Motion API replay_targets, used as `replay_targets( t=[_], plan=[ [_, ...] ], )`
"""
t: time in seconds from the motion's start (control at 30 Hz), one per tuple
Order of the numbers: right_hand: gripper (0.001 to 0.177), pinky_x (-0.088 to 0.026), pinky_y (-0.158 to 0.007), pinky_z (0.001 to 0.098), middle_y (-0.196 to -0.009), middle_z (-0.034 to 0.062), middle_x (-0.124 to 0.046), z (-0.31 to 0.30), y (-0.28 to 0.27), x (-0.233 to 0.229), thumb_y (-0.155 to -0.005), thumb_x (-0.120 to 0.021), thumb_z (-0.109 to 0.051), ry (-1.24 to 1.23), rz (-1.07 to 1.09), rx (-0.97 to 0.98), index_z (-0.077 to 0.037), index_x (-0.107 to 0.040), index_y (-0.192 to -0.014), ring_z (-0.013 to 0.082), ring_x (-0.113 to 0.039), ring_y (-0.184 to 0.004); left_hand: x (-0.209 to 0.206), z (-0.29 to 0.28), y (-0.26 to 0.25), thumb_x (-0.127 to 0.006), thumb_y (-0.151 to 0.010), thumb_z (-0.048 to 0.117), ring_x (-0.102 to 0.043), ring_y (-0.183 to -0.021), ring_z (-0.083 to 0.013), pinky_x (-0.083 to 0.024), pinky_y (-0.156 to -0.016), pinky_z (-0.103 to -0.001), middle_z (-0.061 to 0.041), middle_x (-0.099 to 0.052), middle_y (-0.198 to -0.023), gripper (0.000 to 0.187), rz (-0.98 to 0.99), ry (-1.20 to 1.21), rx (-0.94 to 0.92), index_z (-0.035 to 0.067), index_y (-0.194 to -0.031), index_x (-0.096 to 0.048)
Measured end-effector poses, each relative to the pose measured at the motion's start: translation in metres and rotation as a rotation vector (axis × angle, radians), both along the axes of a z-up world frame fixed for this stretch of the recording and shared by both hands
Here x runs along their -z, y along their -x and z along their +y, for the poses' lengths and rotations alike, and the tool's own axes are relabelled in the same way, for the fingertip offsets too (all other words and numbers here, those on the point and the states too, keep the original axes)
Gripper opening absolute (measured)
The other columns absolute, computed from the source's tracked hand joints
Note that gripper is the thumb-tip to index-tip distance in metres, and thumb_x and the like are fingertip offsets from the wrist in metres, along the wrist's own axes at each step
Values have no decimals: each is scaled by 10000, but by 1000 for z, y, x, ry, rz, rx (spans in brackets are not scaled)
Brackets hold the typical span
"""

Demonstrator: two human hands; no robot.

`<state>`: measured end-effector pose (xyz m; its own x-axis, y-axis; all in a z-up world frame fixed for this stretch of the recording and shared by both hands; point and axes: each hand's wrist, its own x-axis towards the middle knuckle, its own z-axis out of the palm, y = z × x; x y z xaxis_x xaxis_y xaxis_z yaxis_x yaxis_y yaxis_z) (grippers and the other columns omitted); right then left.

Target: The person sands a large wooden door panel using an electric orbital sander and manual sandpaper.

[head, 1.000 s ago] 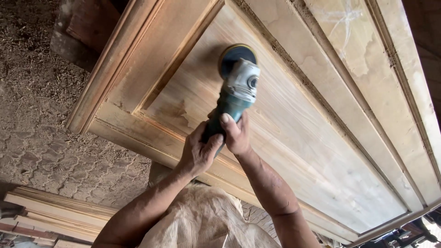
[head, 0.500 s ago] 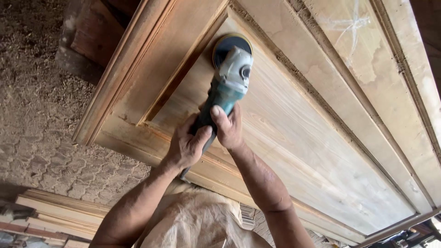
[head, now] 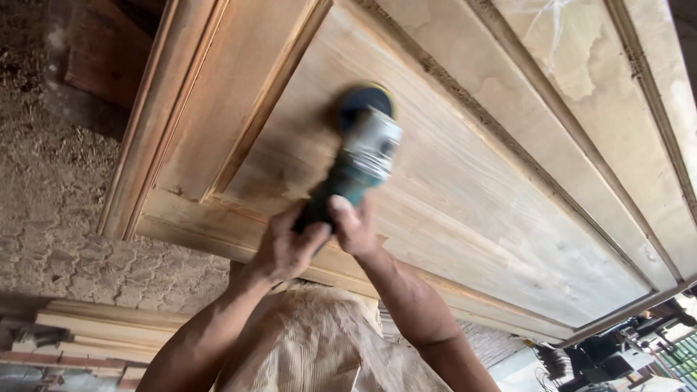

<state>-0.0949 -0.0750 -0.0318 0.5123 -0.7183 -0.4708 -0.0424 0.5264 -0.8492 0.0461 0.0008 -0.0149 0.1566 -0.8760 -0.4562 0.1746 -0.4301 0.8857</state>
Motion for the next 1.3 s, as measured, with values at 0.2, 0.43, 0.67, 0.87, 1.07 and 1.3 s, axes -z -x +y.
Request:
replay_targets(
  t=[0.2, 0.43, 0.67, 0.87, 1.07, 1.3],
  plan=[
    [584, -579, -850, 349, -1031, 149, -724, 28, 31, 12, -971, -565, -456, 0, 72, 245, 5, -472, -1318, 239, -705, -938, 1, 8, 14, -547, -1020, 602, -652, -705, -127, -542, -578, -336, -41, -657, -796, 570, 47, 3, 212, 43, -1092, -627],
    [380, -522, -887, 338, -1076, 55, -629, 17, -41, -4, -979, -673, -315, -59, -6, 108, -32, -584, -1216, 166, -595, -999, -19, 6, -41, -483, -1122, 597, -651, -860, -163, -574, -687, -337, -91, -655, -1022, 588, 71, 154, 34, 25, -1240, -550],
    [477, -561, -850, 354, -1039, 113, -689, 49, 47, -14, -965, -643, -427, -205, -49, 326, -91, -533, -1285, 202, -674, -944, -8, 15, 37, -436, -1029, 677, -627, -621, -106, -553, -516, -287, 8, -633, -763, 633, 48, -37, 351, 68, -1058, -605],
    [437, -537, -784, 331, -1010, 84, -668, 56, -6, 21, -1007, -628, -392, -75, 22, 130, 11, -621, -1176, 181, -639, -904, 6, 45, -20, -451, -1006, 702, -603, -664, -116, -519, -513, -300, -24, -605, -798, 655, 84, 3, 109, 69, -1068, -610],
    [400, -515, -815, 334, -1028, 68, -626, 52, -42, -4, -991, -676, -322, -74, -40, 96, 5, -572, -1197, 168, -586, -933, -3, 67, -29, -539, -1044, 645, -629, -758, -126, -530, -611, -306, -38, -636, -849, 607, 41, 8, 18, 46, -1129, -593],
    [449, -561, -762, 305, -961, 65, -700, 60, -32, -2, -931, -607, -405, -51, 56, 130, -25, -589, -1170, 167, -675, -870, 5, 72, -27, -550, -1005, 612, -655, -694, -118, -553, -573, -285, -20, -648, -779, 574, 57, -79, 117, 57, -1139, -607]
  ],
)
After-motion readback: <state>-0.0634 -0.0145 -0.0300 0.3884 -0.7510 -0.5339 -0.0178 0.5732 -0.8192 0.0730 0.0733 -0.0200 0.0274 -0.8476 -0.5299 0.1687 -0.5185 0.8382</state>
